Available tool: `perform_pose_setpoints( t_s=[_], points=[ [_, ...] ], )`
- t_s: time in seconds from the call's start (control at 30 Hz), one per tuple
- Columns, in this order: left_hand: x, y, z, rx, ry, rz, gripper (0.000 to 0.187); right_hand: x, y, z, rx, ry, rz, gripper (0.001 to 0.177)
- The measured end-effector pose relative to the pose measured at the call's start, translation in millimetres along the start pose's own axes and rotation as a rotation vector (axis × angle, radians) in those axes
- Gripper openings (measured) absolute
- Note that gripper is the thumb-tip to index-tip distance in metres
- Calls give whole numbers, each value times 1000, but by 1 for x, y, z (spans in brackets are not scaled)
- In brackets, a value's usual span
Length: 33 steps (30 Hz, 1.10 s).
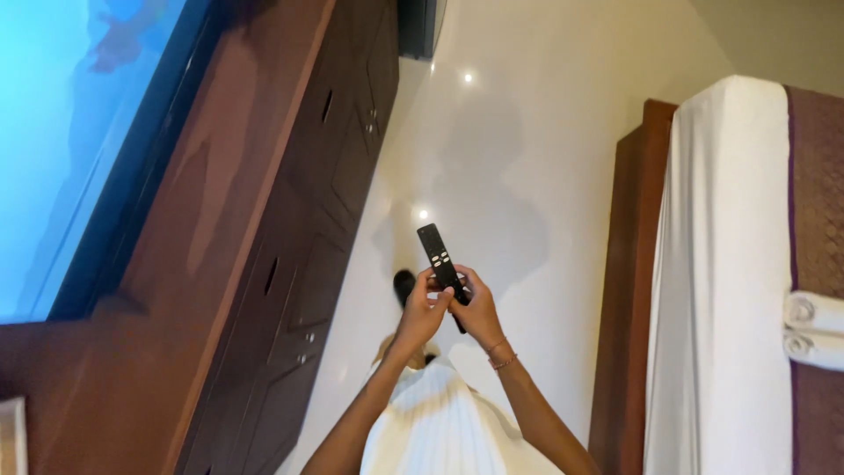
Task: The person dusts a wooden TV stand and surrounding surfaces using a colorful feather duster. They move a remote control and framed pictures aside to clean underneath, then dust the TV screen and the stand's surface. The person also picks up a smartphone and places it in a drawer.
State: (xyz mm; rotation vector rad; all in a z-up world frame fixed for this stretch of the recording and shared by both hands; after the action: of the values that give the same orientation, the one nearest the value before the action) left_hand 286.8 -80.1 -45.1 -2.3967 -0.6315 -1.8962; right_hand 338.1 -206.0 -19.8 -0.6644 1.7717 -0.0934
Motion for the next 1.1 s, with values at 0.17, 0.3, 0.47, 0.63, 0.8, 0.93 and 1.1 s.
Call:
perform_pose_setpoints(
  t_s=[0.17, 0.3, 0.47, 0.63, 0.8, 0.93, 1.1],
  points=[
    [34, 5, 97, 31, -71, -35, 40, -50, -15, 77, -55, -14, -45, 63],
    [65, 18, 191, 22, -83, 6, 35, -92, -40, 148, -89, 18, -49, 65],
    [105, 39, 286, 8, 20, -62, 31, -127, -75, 234, -157, -54, 26, 66],
    [133, 45, 373, 84, 47, -171, 24, -144, -93, 314, -247, -52, 158, 63],
    [159, 45, 468, 262, 93, -467, 37, -133, -99, 414, -402, -62, 224, 59],
    [163, 34, 541, 412, 140, -586, 41, -126, -127, 489, -517, -83, 196, 58],
    [194, -10, 589, 708, 307, -587, 42, -149, -178, 581, -624, -149, 9, 48]
  ],
)
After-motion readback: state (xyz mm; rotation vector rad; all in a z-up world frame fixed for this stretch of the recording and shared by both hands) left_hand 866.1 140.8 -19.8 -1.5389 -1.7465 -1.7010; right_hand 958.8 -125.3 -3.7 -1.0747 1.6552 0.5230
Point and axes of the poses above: each hand's wrist, its own z-axis towards the middle knuckle, its own y-axis out of the palm, x = y × z, the point moved 5 cm from there along z, towards the middle knuckle, and after that the axes turned 15 degrees about -z, right-handed, at the moved point
